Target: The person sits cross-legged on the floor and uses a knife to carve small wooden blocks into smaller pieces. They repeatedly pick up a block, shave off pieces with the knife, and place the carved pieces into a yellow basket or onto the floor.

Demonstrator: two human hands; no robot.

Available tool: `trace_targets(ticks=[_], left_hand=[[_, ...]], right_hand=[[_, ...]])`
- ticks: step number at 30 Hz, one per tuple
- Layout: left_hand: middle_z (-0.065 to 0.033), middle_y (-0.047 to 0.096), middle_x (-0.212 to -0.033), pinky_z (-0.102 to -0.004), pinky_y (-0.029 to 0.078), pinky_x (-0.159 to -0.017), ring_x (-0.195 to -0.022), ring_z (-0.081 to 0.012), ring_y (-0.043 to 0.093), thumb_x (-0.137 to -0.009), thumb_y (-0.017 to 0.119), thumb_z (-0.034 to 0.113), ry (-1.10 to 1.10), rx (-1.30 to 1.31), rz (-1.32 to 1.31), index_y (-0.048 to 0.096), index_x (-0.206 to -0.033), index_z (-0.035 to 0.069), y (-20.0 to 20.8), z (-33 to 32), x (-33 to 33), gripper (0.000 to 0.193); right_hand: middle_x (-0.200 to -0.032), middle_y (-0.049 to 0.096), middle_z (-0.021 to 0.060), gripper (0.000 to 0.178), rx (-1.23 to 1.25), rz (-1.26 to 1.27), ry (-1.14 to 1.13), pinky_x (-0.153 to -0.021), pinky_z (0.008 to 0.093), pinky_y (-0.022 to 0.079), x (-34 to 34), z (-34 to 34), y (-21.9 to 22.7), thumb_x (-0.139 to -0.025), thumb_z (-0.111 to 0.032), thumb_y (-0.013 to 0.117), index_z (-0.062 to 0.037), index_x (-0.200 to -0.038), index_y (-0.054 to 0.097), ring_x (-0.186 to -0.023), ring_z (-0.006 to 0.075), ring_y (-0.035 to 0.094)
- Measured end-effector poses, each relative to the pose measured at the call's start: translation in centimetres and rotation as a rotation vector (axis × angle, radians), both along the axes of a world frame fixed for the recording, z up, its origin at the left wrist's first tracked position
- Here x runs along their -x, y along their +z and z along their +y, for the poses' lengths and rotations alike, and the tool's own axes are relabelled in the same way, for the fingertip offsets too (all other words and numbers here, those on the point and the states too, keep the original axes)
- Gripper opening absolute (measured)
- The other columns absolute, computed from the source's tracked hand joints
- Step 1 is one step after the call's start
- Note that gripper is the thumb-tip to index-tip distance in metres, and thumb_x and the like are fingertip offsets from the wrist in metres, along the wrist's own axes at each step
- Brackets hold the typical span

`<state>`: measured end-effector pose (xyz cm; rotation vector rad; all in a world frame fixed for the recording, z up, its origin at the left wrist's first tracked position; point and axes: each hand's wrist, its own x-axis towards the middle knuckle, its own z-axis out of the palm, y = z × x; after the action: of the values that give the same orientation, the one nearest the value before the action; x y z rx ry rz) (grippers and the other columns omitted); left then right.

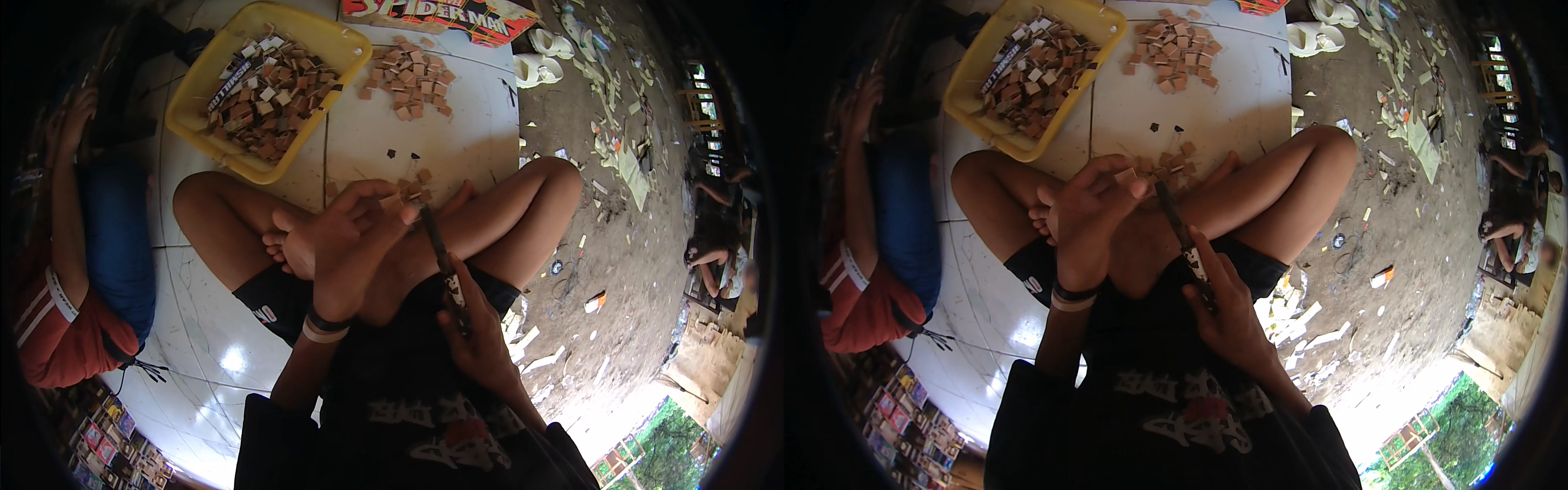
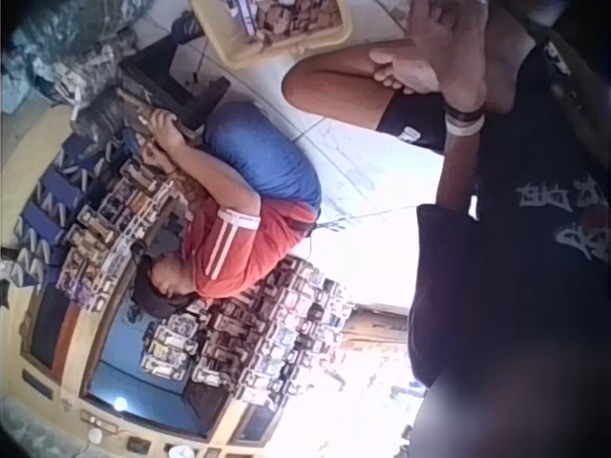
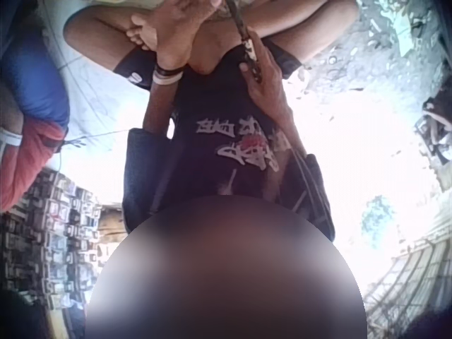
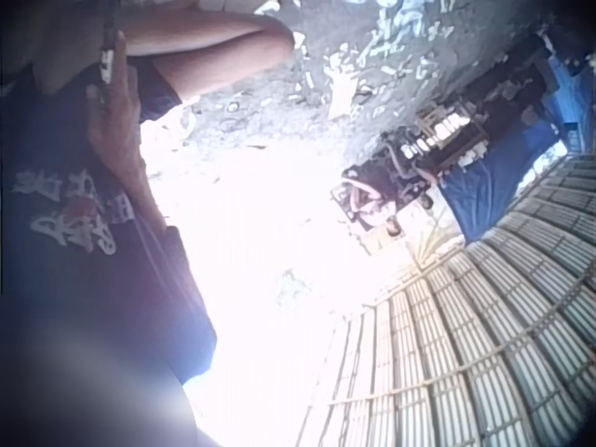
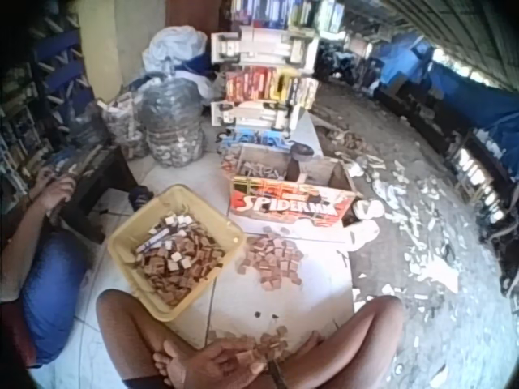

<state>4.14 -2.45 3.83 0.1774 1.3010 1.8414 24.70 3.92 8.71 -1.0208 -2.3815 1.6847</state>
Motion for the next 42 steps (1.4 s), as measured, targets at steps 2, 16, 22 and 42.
trace_targets(ticks=[2,16,22,42], left_hand=[[-0.0092,0.074,-0.108,-0.0254,0.058,-0.091,-0.099,-0.013,0.072,-0.096,0.076,-0.001,-0.033,-0.028,-0.039,0.066,-0.125,-0.004,0.2,0.2,-0.7,0.031],[-0.008,0.074,-0.117,-0.0342,0.059,-0.095,-0.105,-0.0171,0.073,-0.103,0.071,0.009,-0.196,-0.12,-0.411,0.062,-0.133,0.002,-1.0,-0.9,-0.4,0.032],[-0.0101,0.074,-0.116,-0.0326,0.058,-0.098,-0.107,-0.0181,0.072,-0.102,0.076,0.017,-0.12,-0.04,-0.34,0.063,-0.131,-0.004,-0.8,-1.0,0.1,0.038],[-0.01,0.076,-0.112,-0.028,0.056,-0.096,-0.105,-0.0148,0.072,-0.095,0.076,-0.002,-0.107,0.005,0.113,0.072,-0.123,-0.006,-3.6,-0.7,-2.0,0.029]], right_hand=[[-0.115,0.061,0.0221,0.075,0.019,0.029,0.007,-0.089,0.0402,0.052,0.1,0.0,-0.1,-0.099,0.001,0.064,-0.0036,-0.166,0.031,-0.099,0.0346,0.063],[-0.115,0.053,0.0099,0.087,1.205,0.305,-0.175,-0.08,0.0357,0.051,-0.7,-0.5,0.6,-0.106,-0.022,0.061,-0.0133,-0.172,0.004,-0.09,0.0165,0.054],[-0.124,0.056,0.0141,0.084,1.212,0.24,-0.236,-0.088,0.0383,0.054,-0.8,-0.2,1.2,-0.108,-0.021,0.06,-0.0152,-0.172,0.006,-0.103,0.0215,0.061],[-0.149,0.054,0.0223,0.083,1.044,-0.005,-0.257,-0.114,0.0454,0.047,-0.3,1.4,3.6,-0.108,-0.014,0.06,-0.0112,-0.172,0.008,-0.136,0.0311,0.059]])
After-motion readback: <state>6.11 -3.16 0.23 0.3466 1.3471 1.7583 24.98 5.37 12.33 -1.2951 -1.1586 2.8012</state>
